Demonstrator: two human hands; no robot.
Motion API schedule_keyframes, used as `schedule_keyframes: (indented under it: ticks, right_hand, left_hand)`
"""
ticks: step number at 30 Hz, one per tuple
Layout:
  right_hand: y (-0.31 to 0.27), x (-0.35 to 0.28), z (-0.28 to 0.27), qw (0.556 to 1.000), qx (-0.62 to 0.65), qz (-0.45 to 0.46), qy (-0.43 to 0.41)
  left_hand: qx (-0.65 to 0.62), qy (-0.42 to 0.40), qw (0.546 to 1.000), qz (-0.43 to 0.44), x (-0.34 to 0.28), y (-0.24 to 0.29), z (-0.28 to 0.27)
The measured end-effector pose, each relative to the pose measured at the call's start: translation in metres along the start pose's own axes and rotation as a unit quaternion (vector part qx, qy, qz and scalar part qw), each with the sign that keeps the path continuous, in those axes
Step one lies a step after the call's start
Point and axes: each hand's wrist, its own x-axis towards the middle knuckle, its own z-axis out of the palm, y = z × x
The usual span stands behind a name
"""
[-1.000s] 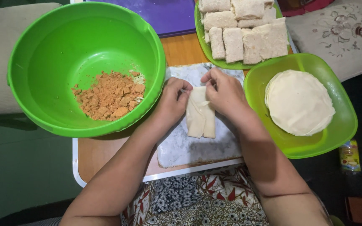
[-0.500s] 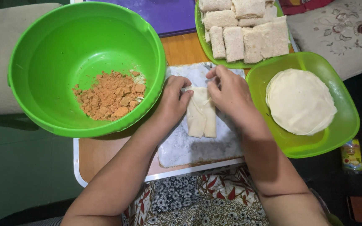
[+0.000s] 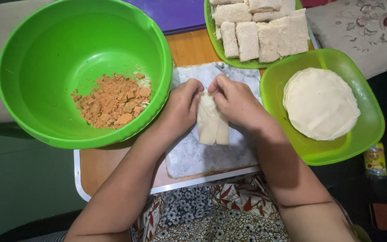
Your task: Manually filling and rolling pastry wrappers with a meat or fish floss filling.
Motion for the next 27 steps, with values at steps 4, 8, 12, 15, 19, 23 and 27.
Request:
schedule_keyframes:
  ticks: [4,8,12,15,19,23,27]
  right_hand:
    - [-0.002,0.000,-0.001,0.999,0.012,-0.039,0.014]
    - [-0.013,0.000,-0.005,0.999,0.011,-0.019,0.032]
    - [-0.007,-0.003,-0.003,0.999,0.011,-0.028,0.034]
    - [-0.022,-0.012,-0.018,0.994,0.030,-0.081,0.067]
    - [-0.060,-0.040,-0.046,0.993,0.000,-0.112,0.044]
    - [-0.071,-0.067,-0.049,0.984,-0.048,-0.172,-0.030]
    - [-0.067,-0.077,-0.042,0.971,-0.053,-0.213,-0.091]
  left_hand:
    - [-0.001,-0.003,1.000,-0.003,0.000,-0.003,0.002]
    - [-0.001,0.005,1.000,-0.006,0.001,-0.006,0.004]
    - [0.014,0.011,1.000,0.005,0.000,-0.013,0.006]
    - [-0.032,0.025,0.999,0.018,0.000,-0.009,0.003]
    - [-0.123,-0.050,0.986,-0.096,0.003,0.001,-0.004]
    - [-0.146,-0.131,0.975,-0.103,0.001,0.013,-0.011]
    - [-0.133,-0.140,0.976,-0.102,0.000,0.019,-0.010]
